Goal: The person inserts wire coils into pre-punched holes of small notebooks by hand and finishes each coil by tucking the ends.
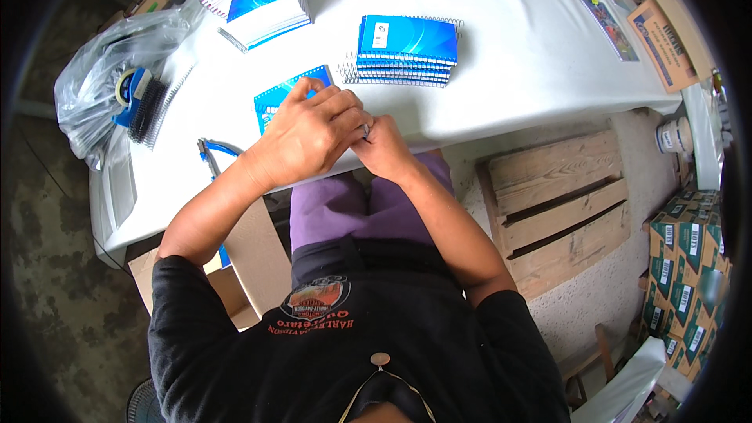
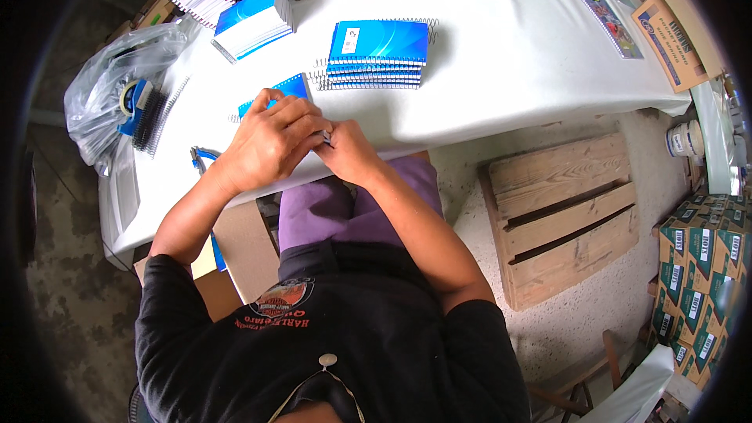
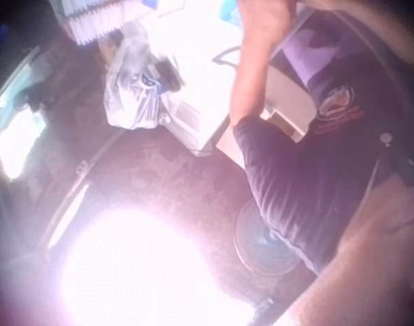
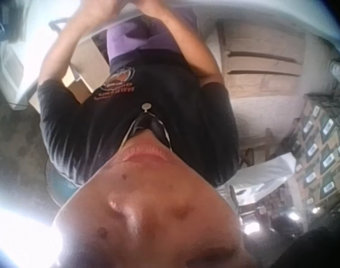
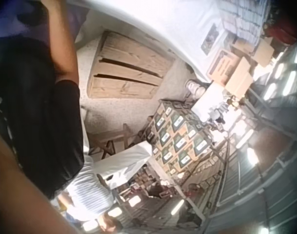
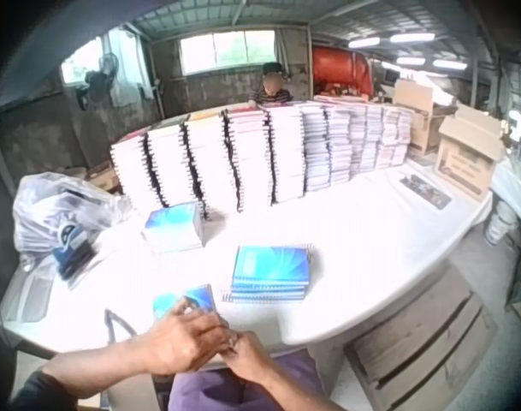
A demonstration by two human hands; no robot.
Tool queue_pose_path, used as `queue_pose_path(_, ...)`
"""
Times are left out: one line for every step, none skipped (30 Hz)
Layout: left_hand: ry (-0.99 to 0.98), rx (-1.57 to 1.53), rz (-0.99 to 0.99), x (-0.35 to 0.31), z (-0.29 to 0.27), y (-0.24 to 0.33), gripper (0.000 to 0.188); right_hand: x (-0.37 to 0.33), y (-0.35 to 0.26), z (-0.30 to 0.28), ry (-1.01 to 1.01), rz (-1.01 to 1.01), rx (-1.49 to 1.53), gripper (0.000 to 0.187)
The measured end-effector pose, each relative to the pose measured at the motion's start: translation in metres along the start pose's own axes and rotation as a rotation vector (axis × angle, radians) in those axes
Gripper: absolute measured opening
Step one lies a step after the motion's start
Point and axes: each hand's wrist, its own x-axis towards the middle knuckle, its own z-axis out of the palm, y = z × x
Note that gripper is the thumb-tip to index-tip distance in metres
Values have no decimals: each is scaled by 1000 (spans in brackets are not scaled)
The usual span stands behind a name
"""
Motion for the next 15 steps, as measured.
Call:
queue_pose_path(-22, -9, -37, -1, -2, 2, 27, 0, 0, 0, 5, -34, 5, 15)
queue_pose_path(-44, -19, -74, -2, -4, 4, 26, 0, 2, 1, 11, -67, 11, 17)
queue_pose_path(46, 21, -57, -2, -5, 7, 31, -1, 3, 2, 17, -100, 16, 19)
queue_pose_path(139, 63, -41, -1, -6, 10, 37, 0, -2, 3, 104, -159, 151, 21)
queue_pose_path(231, 105, -25, 2, -7, 12, 42, 0, -8, 6, 191, -217, 287, 24)
queue_pose_path(465, 92, -182, 6, -7, 14, 50, 2, -13, 6, 277, -275, 423, 26)
queue_pose_path(703, 76, -338, 13, -8, 17, 58, 5, -20, -8, 406, -439, 197, 31)
queue_pose_path(730, -250, -479, 21, -3, 24, 58, 9, -27, -18, 544, -456, 245, 30)
queue_pose_path(825, -628, -612, 29, 2, 30, 59, 16, -36, -22, 606, -431, 450, 34)
queue_pose_path(958, -947, -741, 38, 9, 36, 60, 22, -43, -27, 665, -400, 651, 38)
queue_pose_path(953, -1142, -689, 48, 17, 37, 51, 28, -49, -32, 706, -390, 513, 43)
queue_pose_path(940, -1335, -628, 58, 25, 32, 42, 35, -53, -38, 746, -382, 375, 47)
queue_pose_path(1051, -1175, -508, 69, 29, 24, 25, 45, -42, -50, 877, -395, 163, 55)
queue_pose_path(1153, -839, -510, 79, 37, 9, 23, 50, -38, -58, 1016, -278, 77, 60)
queue_pose_path(1063, -410, -376, 90, 43, -11, 24, 50, -26, -73, 1034, -196, 18, 61)
